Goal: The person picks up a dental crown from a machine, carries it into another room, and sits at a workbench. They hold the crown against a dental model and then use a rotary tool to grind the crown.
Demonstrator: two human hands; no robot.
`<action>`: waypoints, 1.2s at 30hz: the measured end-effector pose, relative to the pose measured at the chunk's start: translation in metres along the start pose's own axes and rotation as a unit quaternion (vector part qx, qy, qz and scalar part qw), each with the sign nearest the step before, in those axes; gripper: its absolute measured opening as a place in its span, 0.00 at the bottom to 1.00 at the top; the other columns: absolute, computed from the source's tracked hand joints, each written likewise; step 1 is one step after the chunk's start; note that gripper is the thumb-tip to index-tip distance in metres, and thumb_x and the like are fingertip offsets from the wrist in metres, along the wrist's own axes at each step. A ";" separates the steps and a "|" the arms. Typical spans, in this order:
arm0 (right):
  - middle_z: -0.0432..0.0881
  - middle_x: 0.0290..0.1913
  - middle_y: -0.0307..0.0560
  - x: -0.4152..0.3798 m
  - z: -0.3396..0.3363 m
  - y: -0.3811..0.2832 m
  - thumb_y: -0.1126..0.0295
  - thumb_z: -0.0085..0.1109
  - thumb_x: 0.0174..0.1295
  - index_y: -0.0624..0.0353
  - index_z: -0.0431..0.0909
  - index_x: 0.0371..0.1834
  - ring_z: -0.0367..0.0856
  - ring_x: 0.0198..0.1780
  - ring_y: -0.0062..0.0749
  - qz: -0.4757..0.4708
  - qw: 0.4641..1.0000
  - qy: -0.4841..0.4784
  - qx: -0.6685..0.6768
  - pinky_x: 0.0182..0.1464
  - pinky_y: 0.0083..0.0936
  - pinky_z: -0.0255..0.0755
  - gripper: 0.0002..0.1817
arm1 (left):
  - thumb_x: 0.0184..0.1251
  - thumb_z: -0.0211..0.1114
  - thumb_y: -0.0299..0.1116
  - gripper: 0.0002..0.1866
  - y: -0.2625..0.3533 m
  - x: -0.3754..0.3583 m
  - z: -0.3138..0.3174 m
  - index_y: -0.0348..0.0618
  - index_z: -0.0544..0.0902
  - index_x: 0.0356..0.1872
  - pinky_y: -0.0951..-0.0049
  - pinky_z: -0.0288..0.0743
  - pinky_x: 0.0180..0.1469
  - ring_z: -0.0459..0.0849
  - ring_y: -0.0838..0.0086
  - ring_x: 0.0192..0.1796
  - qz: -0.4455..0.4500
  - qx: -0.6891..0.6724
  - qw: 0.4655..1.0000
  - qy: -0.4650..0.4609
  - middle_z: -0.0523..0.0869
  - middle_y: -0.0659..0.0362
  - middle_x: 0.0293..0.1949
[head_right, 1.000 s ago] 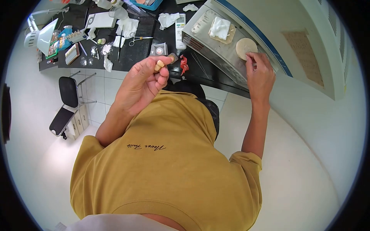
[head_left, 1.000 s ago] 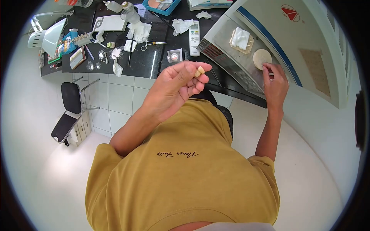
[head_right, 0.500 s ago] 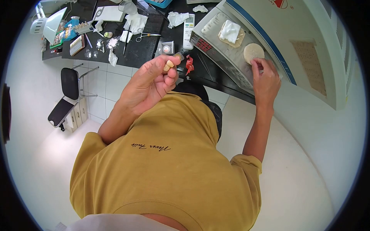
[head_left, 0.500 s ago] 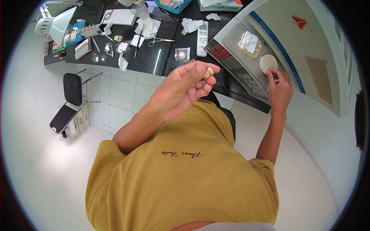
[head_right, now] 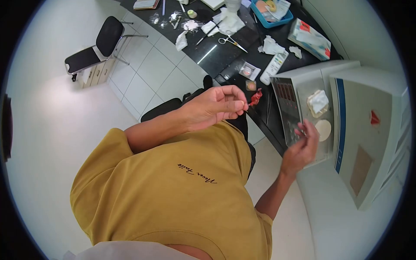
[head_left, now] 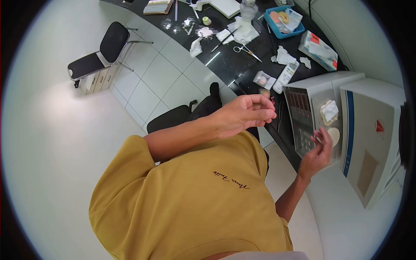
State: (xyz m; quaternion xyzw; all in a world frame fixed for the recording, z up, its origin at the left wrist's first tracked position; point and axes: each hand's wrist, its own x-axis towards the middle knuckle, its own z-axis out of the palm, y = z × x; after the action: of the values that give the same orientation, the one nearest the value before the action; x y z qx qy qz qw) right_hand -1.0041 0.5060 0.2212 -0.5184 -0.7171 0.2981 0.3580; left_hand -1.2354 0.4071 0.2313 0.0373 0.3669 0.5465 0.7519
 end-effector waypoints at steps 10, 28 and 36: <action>0.82 0.32 0.50 0.001 0.214 -0.105 0.77 0.57 0.58 0.63 0.79 0.37 0.82 0.30 0.34 -0.114 0.960 -0.238 0.095 0.34 0.25 0.74 0.05 | 0.63 0.64 0.29 0.10 0.061 -0.083 -0.115 0.39 0.78 0.43 0.81 0.75 0.45 0.79 0.80 0.40 0.100 0.014 0.985 0.138 0.82 0.58 0.41; 0.83 0.26 0.52 0.044 0.544 -0.107 0.56 0.68 0.47 0.56 0.83 0.23 0.83 0.32 0.49 -0.082 0.936 -0.196 -0.279 0.38 0.39 0.76 0.14 | 0.66 0.60 0.26 0.13 0.238 -0.209 -0.283 0.32 0.76 0.49 0.84 0.80 0.48 0.82 0.76 0.45 0.247 -0.086 0.955 0.142 0.81 0.53 0.44; 0.83 0.26 0.51 0.041 0.504 -0.147 0.58 0.64 0.52 0.62 0.80 0.24 0.85 0.31 0.40 -0.094 0.932 -0.198 -0.288 0.33 0.34 0.77 0.15 | 0.65 0.60 0.25 0.11 0.255 -0.221 -0.286 0.34 0.76 0.48 0.84 0.80 0.48 0.83 0.75 0.45 0.276 -0.093 0.949 0.118 0.81 0.53 0.44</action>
State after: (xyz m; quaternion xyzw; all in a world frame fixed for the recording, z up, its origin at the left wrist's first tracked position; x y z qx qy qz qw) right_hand -1.5047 0.4747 0.0617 -0.4599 -0.8740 0.1404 0.0707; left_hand -1.6369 0.2229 0.2524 0.0023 0.3759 0.7646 0.5235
